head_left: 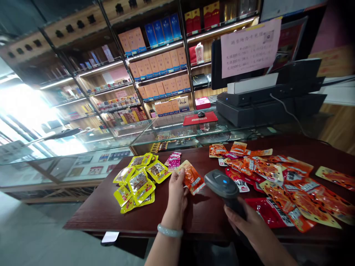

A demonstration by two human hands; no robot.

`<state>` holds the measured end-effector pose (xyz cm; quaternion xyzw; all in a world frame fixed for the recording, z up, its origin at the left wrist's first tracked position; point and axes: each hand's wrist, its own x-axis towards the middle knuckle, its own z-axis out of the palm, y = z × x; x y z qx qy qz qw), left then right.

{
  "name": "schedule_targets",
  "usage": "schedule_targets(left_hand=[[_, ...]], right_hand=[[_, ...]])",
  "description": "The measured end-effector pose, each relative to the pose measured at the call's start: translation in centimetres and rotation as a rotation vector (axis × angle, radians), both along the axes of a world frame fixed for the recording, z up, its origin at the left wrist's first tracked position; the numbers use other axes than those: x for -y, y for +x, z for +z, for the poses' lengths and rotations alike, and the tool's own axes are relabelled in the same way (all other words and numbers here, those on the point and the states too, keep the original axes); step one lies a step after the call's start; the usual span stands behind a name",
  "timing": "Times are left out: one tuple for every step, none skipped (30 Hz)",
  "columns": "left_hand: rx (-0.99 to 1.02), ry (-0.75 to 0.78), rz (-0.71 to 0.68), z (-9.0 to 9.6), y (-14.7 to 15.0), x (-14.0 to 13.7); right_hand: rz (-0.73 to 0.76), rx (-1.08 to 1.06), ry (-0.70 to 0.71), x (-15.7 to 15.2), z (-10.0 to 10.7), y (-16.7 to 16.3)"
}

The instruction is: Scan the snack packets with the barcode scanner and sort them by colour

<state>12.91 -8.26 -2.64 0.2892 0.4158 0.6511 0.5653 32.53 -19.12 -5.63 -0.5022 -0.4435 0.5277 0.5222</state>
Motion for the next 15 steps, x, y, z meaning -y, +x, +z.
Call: schedule_targets(left_hand=[[-0.031,0.014,0.003,-0.1,-0.2,-0.1],[-0.062,0.016,-0.001,-0.2,-0.3,-0.1],[-0.088,0.004,-0.017,-0.4,-0.3,-0.2],[-0.112,-0.017,-0.045,-0.7,-0.3,-0.3],[-0.131,-0.042,-0.085,-1.0,-0.3,-0.4],[-0.146,-0.063,-0.136,-1.3,-0.3,-0.5],[-0.158,-0.081,-0.193,-1.6,-0.3,-0.6],[-0.17,-0.098,-0.252,-1.9,-0.3,-0.6],[-0.181,-0.118,-0.302,-2.1,-0.3,-0.7],[-0.194,-0.139,-0.334,-2.2,-0.3,-0.6],[-0.209,-0.16,-0.349,-2.2,-0.3,-0.5],[-0.225,-0.176,-0.349,-2.1,-0.4,-0.4],[-0.245,-0.183,-0.342,-1.9,-0.4,-0.3],[-0.264,-0.181,-0.335,-1.6,-0.4,-0.1],[-0.281,-0.175,-0.333,-1.3,-0.3,0.1]], right_hand=[[-0.007,-0.017,-0.01,0.0,-0.2,0.0],[-0.01,-0.026,-0.014,0.0,-0.4,0.0],[-0.007,-0.027,-0.013,0.0,-0.4,0.0],[-0.002,-0.019,-0.005,0.0,-0.4,0.0],[0.004,-0.004,0.006,0.0,-0.3,0.0],[0.011,0.016,0.016,0.0,-0.1,0.0],[0.017,0.039,0.024,0.1,0.1,0.0],[0.02,0.061,0.031,0.1,0.4,-0.1],[0.02,0.08,0.035,0.1,0.7,-0.2],[0.021,0.095,0.037,0.2,0.9,-0.3],[0.026,0.106,0.04,0.2,1.1,-0.4],[0.034,0.112,0.046,0.3,1.3,-0.6],[0.046,0.117,0.055,0.4,1.4,-0.8],[0.057,0.118,0.064,0.4,1.4,-1.0],[0.061,0.115,0.073,0.4,1.4,-1.1]])
